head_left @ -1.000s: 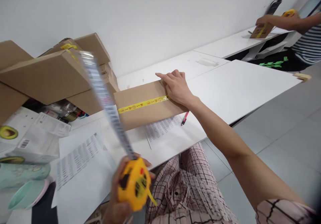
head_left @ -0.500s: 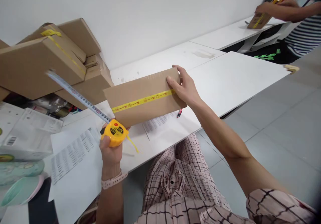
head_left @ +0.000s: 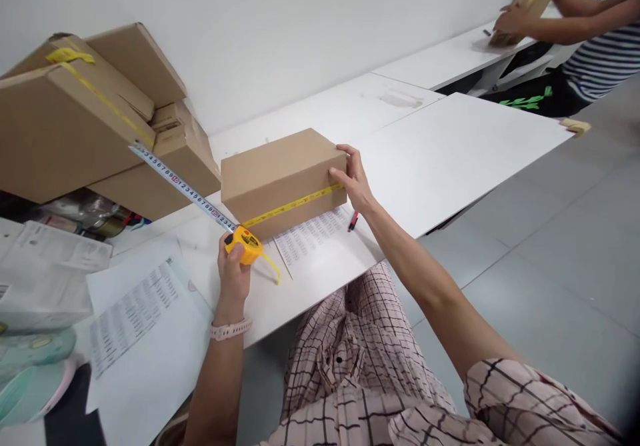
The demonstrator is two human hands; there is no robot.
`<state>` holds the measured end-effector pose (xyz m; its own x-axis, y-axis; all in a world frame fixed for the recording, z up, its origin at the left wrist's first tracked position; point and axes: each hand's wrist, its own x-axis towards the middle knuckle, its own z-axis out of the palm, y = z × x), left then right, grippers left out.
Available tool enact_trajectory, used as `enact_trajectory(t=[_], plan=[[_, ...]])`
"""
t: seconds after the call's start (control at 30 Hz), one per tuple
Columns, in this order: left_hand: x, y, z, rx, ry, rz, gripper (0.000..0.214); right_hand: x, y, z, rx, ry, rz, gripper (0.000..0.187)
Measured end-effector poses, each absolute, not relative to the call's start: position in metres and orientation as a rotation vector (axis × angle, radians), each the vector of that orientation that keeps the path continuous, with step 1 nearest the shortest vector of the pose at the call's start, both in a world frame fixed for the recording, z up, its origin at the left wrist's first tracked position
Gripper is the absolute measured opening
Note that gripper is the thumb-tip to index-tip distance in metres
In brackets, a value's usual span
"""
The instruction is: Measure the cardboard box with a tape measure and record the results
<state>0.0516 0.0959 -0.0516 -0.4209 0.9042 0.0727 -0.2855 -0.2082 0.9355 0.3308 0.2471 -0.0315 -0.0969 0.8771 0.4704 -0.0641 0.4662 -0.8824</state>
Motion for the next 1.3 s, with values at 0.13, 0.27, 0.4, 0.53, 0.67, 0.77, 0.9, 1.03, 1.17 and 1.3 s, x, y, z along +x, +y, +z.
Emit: enact_trajectory(t=[0.13,0.27,0.4,0.53,0.67,0.77,0.9,1.03,1.17,1.3], plan=[[0.053,0.091,-0.052,0.932,1.316,1.811,0.05,0.333,0.244,-0.041,-0.783,-1.425,0.94,0.056],[0.06,0.056,-0.032,1.21,1.385,1.847,0.06,0.344,0.232,-0.041,-0.879,-1.317,0.824,0.047],[0.081,0.008,-0.01,1.45,1.288,1.195,0.062,0.354,0.202,-0.01,-0.898,-1.256,0.793,0.055],[0.112,-0.019,-0.008,1.487,1.139,0.526,0.06,0.363,0.165,0.023,-0.808,-1.273,0.872,0.063],[0.13,-0.026,-0.016,1.604,1.142,0.344,0.065,0.38,0.138,0.026,-0.839,-1.226,0.827,0.043],[0.132,-0.029,-0.025,1.616,1.201,0.371,0.078,0.388,0.122,0.012,-0.86,-1.207,0.851,0.034],[0.132,-0.029,-0.036,1.526,1.299,0.694,0.095,0.376,0.093,-0.014,-0.819,-1.365,1.016,0.024],[0.125,-0.018,-0.025,1.723,1.402,0.956,0.093,0.358,0.08,-0.031,-0.771,-1.719,1.13,0.023],[0.101,0.016,0.015,2.045,1.494,1.238,0.093,0.364,0.122,-0.042,-1.351,-1.619,0.759,0.026],[0.081,0.077,0.061,2.298,1.635,1.516,0.094,0.373,0.181,-0.054,-1.905,-1.629,0.469,0.035]])
